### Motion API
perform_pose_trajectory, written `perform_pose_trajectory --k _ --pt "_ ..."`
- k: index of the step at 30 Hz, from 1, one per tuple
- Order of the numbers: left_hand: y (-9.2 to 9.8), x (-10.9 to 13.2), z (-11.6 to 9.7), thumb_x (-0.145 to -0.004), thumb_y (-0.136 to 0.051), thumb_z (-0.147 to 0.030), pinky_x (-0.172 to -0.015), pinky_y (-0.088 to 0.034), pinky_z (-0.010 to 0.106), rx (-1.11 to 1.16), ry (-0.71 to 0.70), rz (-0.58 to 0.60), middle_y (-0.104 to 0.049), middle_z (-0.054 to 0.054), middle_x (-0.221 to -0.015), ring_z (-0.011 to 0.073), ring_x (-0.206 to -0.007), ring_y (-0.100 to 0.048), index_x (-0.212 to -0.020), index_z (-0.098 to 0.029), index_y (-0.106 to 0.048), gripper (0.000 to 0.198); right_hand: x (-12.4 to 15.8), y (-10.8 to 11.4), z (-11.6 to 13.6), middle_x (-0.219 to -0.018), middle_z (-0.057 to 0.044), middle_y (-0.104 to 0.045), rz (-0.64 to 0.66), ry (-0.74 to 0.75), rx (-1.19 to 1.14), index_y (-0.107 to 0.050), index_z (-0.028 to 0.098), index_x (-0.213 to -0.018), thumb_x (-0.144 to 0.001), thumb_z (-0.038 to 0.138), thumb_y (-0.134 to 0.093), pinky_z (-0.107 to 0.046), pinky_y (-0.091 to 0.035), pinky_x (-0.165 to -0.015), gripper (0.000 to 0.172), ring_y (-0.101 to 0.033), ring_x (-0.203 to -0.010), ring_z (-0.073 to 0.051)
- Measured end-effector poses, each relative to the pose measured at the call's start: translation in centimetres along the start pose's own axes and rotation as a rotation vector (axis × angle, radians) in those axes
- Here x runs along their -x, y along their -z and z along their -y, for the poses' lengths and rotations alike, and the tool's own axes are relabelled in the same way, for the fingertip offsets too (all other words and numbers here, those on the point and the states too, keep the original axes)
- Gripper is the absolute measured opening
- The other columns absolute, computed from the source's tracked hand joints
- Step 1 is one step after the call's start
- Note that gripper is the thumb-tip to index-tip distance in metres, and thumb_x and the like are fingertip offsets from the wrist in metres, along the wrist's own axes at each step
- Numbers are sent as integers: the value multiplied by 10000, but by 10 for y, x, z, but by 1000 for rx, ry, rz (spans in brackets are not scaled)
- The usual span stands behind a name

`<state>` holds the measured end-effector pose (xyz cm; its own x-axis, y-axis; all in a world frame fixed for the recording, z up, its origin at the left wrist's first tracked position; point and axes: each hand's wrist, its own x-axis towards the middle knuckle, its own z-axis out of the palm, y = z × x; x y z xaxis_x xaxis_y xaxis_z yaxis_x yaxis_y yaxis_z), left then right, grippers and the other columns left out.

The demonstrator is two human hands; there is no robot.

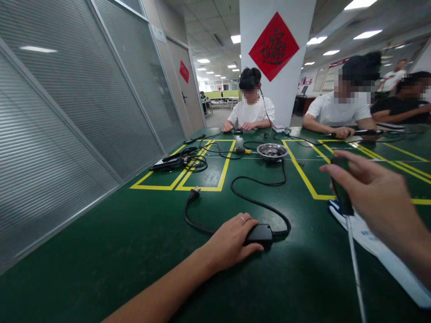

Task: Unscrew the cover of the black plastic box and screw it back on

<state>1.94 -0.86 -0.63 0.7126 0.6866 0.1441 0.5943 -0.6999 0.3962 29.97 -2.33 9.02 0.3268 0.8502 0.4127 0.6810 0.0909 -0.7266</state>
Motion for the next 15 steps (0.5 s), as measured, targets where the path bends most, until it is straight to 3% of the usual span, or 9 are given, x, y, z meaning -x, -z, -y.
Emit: perform_pose_trajectory --k 2,6,9,15 --pt "5 0 2 -889 -592 -424 -934 -450 382 -20 15 -18 -548 74 -1153 243 -1034 -541 -1250 -220 -482 430 3 -18 -37 -898 -62 -661 57 -28 115 -526 242 -1305 -810 565 -528 -356 -501 -593 590 -621 -718 -201" --pt "24 4 17 -885 -591 -374 -929 -446 397 -82 106 -85 -555 77 -1115 244 -1014 -544 -1194 -208 -514 360 15 -50 -88 -1043 -119 -616 134 5 244 -505 166 -1329 -858 496 -463 -437 -489 -807 577 -610 -896 -251" --pt "32 5 31 -876 -595 -358 -931 -448 416 -73 142 -40 -559 70 -1105 249 -1016 -546 -1151 -210 -535 318 26 -65 -103 -1082 -146 -592 203 48 323 -509 135 -1325 -878 448 -417 -436 -468 -865 554 -599 -957 -265" --pt "33 6 37 -904 -550 -344 -962 -436 420 -6 107 -21 -540 74 -1164 238 -1048 -538 -1184 -217 -498 311 42 -77 -110 -1080 -117 -575 299 139 426 -493 184 -1331 -887 386 -408 -384 -493 -795 495 -597 -911 -228"
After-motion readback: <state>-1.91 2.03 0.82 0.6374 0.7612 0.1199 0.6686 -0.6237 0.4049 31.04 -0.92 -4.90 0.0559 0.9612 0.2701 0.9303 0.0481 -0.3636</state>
